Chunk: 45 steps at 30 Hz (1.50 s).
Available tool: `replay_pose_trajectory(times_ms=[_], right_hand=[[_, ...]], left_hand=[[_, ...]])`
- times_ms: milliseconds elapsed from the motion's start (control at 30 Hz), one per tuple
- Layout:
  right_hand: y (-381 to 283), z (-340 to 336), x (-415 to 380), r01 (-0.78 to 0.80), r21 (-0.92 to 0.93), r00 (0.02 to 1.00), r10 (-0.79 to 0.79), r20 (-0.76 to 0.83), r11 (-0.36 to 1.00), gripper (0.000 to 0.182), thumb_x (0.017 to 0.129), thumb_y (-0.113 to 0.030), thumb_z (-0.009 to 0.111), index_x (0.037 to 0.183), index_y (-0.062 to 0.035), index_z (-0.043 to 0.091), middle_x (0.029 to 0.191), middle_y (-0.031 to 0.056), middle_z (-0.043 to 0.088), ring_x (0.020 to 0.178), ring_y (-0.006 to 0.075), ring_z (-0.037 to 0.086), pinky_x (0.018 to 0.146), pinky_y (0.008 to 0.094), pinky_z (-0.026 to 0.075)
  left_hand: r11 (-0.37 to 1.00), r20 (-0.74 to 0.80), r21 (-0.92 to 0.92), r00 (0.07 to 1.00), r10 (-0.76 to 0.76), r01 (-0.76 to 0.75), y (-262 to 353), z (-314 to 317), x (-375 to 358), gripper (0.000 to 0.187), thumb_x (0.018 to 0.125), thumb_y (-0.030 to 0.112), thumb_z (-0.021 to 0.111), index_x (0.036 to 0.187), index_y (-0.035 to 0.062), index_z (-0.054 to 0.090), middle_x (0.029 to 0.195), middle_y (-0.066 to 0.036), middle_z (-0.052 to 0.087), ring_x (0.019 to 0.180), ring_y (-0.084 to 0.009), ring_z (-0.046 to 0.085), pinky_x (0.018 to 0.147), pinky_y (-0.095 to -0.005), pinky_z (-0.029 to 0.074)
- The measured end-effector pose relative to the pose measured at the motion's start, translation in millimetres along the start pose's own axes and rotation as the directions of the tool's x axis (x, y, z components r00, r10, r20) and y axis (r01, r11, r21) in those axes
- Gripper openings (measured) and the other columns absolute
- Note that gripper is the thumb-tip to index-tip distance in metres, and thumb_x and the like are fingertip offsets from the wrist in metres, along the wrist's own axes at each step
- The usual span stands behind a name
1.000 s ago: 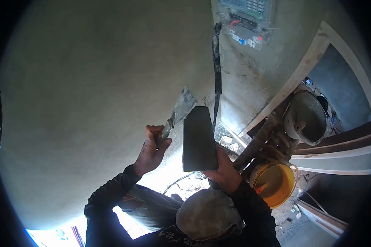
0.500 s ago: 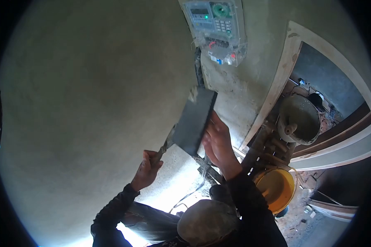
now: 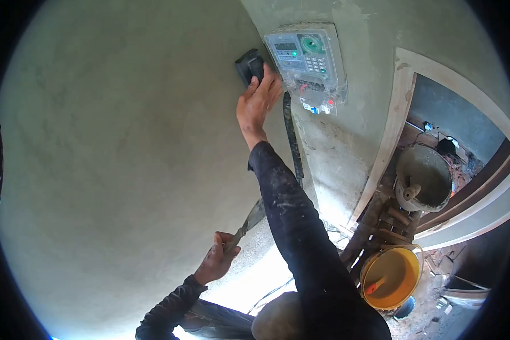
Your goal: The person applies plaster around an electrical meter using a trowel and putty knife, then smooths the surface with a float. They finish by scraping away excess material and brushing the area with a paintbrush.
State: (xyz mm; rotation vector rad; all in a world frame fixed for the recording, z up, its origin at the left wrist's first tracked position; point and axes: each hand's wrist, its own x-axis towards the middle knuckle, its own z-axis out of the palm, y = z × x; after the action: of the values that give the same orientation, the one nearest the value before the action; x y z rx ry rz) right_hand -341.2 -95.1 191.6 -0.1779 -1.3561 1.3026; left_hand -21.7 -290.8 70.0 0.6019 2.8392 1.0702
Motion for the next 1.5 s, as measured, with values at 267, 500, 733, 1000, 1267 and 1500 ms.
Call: replay_pose_trajectory(times_ms=[267,500,733,1000,1267,1500], right_hand=[[11.3,27.9,13.1,-0.046,0.083,0.987,0.058,-0.147,0.996,0.039,0.097,-0.005,0.056,0.136,-0.0028,0.052,0.127,0.0217,0.055,0.122,0.0403,0.049,0.105,0.0499,0.035],[25.2,39.0,25.4,-0.081,-0.039,0.966,0.069,-0.248,0.996,0.036,0.095,-0.007,0.059,0.131,-0.0080,0.061,0.130,0.0172,0.063,0.123,0.0390,0.053,0.107,0.0509,0.033],[30.1,29.9,27.8,-0.060,0.016,0.989,0.061,-0.137,0.998,0.038,0.095,-0.003,0.057,0.132,-0.0083,0.061,0.131,0.0174,0.062,0.125,0.0378,0.051,0.108,0.0507,0.032],[27.4,5.5,-13.4,-0.121,-0.003,0.991,0.121,-0.050,0.993,0.051,0.092,0.009,0.048,0.141,-0.0040,0.045,0.136,0.0249,0.048,0.124,0.0435,0.045,0.103,0.0524,0.036],[-5.4,39.5,32.5,0.150,0.152,0.970,-0.116,-0.212,0.977,0.037,0.093,0.005,0.054,0.129,-0.0030,0.060,0.112,0.0193,0.065,0.109,0.0393,0.058,0.096,0.0483,0.045],[-10.0,55.3,59.5,0.116,0.092,0.971,-0.093,-0.221,0.989,0.035,0.095,0.003,0.053,0.129,-0.0027,0.061,0.113,0.0208,0.065,0.108,0.0400,0.058,0.096,0.0481,0.044]], left_hand=[[0.999,-0.021,-0.012,0.999,0.047,-0.047,7.3,-2.1,-6.9,0.038,0.099,0.007,0.063,0.124,-0.0037,0.036,0.104,-0.017,0.057,0.085,-0.0277,0.064,0.073,-0.0374,0.053],[0.968,-0.019,0.089,0.971,0.237,-0.234,-10.6,3.5,-8.9,0.073,0.095,0.000,0.066,0.144,-0.0095,0.013,0.108,-0.019,0.058,0.078,-0.0283,0.064,0.062,-0.0374,0.054],[0.970,-0.072,0.017,0.967,0.244,-0.243,-9.8,4.6,-8.0,0.065,0.096,0.001,0.066,0.139,-0.0114,0.019,0.107,-0.018,0.057,0.080,-0.0282,0.065,0.064,-0.0368,0.055],[0.984,0.043,-0.136,0.992,0.117,-0.111,5.6,9.1,-3.2,0.031,0.101,0.005,0.059,0.123,0.0002,0.038,0.105,-0.011,0.051,0.084,-0.0193,0.055,0.073,-0.0326,0.049],[0.994,0.055,-0.092,0.997,0.058,-0.053,1.6,3.9,-4.5,0.050,0.099,0.004,0.062,0.133,-0.0018,0.027,0.107,-0.014,0.056,0.082,-0.0237,0.059,0.072,-0.0337,0.053],[0.993,0.027,-0.065,0.995,0.096,-0.094,-1.5,-2.0,-11.5,0.047,0.098,0.001,0.063,0.129,-0.0043,0.028,0.104,-0.015,0.054,0.077,-0.0231,0.055,0.066,-0.0342,0.049]])
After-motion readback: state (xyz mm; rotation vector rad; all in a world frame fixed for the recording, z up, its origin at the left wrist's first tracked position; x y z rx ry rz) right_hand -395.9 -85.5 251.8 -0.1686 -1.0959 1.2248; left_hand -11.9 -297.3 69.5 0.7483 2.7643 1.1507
